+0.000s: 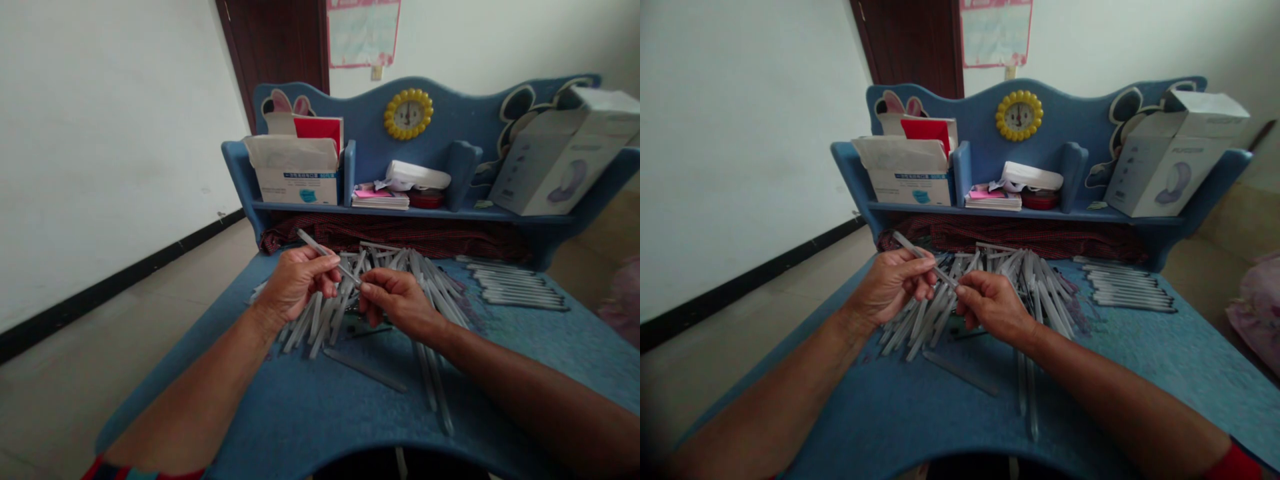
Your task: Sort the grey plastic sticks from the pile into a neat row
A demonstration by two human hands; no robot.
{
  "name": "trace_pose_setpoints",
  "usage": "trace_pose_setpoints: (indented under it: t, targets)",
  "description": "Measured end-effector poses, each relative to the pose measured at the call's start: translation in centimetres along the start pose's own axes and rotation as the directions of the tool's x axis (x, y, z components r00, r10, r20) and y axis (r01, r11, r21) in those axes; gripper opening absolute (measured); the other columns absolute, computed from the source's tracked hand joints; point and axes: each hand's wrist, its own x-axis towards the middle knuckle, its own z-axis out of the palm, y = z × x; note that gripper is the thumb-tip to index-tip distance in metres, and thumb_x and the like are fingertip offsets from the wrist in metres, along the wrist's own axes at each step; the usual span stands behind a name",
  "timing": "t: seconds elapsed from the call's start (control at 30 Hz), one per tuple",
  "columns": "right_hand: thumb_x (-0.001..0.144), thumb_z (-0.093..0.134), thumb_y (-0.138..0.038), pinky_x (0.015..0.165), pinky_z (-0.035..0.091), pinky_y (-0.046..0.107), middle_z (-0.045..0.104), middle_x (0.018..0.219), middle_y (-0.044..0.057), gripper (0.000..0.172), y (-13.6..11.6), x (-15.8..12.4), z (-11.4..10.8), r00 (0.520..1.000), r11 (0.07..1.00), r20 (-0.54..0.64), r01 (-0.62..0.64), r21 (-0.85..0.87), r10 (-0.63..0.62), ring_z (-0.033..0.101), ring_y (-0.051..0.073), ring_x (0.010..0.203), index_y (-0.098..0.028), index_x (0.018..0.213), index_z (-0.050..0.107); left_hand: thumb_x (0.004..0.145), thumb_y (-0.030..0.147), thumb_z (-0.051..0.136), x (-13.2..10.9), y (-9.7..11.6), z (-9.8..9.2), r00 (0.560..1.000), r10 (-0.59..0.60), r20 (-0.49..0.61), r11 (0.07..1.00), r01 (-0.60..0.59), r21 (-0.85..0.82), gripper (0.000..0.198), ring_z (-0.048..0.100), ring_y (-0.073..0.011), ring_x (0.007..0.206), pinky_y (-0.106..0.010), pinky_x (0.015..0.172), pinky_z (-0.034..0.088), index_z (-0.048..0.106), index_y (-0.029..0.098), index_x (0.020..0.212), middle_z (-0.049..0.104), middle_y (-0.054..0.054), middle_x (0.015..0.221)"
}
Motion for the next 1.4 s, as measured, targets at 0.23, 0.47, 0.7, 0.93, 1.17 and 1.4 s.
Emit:
trace_pose_setpoints:
  t: [0.23, 0.47, 0.7, 0.93, 1.17, 1.4]
  targets:
    - [0.08, 0.057, -0.039, 0.035, 0.035, 0.018, 0.054, 0.053, -0.005, 0.023, 0.7, -0.3, 0.0, 0.998, 0.999, -0.058, 0.032, -0.022, -0.033, 0.047, 0.006, 0.036, -0.017, 0.077, 0.055, 0.072, 0.02, 0.068, -0.1, -0.8, 0.5, 0.999, -0.028, -0.014, 0.999, 0.028, -0.019, 0.015, 0.058, -0.0111, 0.04, -0.021, 0.044, 0.045, 0.056, 0.011, 0.075, 0.064, 0.0, 0.057]
    - [0.076, 0.057, -0.036, 0.033, 0.033, 0.018, 0.053, 0.049, -0.006, 0.02, 0.6, -0.2, 0.0, 0.995, 0.999, -0.1, -0.021, -0.027, 0.019, 0.045, 0.006, 0.033, -0.017, 0.074, 0.054, 0.072, 0.019, 0.067, -0.3, -1.4, 1.4, 0.997, -0.046, -0.058, 0.999, 0.045, -0.028, 0.014, 0.059, -0.0106, 0.041, -0.019, 0.044, 0.046, 0.056, 0.011, 0.075, 0.064, -0.001, 0.057]
    - [0.08, 0.054, -0.043, 0.033, 0.032, 0.018, 0.056, 0.053, -0.004, 0.028, -0.1, 0.2, -0.4, 0.999, 0.998, 0.009, -0.033, -0.061, 0.033, 0.048, 0.007, 0.034, -0.016, 0.071, 0.053, 0.072, 0.02, 0.068, -0.2, -0.8, 1.1, 0.998, -0.029, -0.052, 1.0, 0.029, -0.012, 0.014, 0.056, -0.0098, 0.038, -0.02, 0.044, 0.046, 0.057, 0.011, 0.072, 0.063, 0.0, 0.056]
    - [0.092, 0.036, -0.035, 0.062, 0.046, 0.024, 0.064, 0.078, 0.003, 0.031, -2.3, 0.1, -1.8, 0.922, 0.708, 0.103, 0.354, -0.611, -0.372, 0.06, 0.012, 0.066, -0.018, 0.102, 0.06, 0.07, 0.033, 0.07, -0.4, -0.3, 1.3, 0.958, -0.24, 0.158, 0.967, 0.25, -0.047, 0.025, 0.035, -0.0036, 0.025, -0.017, 0.033, 0.035, 0.06, 0.014, 0.059, 0.053, 0.002, 0.041]
    - [0.095, 0.016, -0.022, 0.061, 0.039, 0.029, 0.063, 0.086, 0.003, 0.045, -3.8, -1.3, -1.1, 0.761, -0.159, 0.569, 0.549, -0.821, -0.312, 0.056, 0.016, 0.072, -0.025, 0.111, 0.059, 0.065, 0.035, 0.073, -0.2, -1.0, 1.7, 0.9, -0.405, 0.164, 0.912, 0.411, -0.005, 0.027, 0.035, -0.0041, 0.031, -0.015, 0.034, 0.031, 0.056, 0.016, 0.056, 0.043, 0.006, 0.041]
    - [0.095, 0.022, -0.015, 0.05, 0.034, 0.03, 0.056, 0.069, 0.0, 0.036, -5.1, -2.7, -1.8, 0.713, -0.312, 0.597, 0.51, -0.802, -0.368, 0.051, 0.013, 0.057, -0.016, 0.089, 0.057, 0.075, 0.044, 0.063, 0.1, -1.4, 1.3, 0.899, -0.388, 0.204, 0.917, 0.355, 0.183, 0.033, 0.038, -0.005, 0.035, -0.014, 0.035, 0.029, 0.053, 0.016, 0.062, 0.049, 0.005, 0.045]
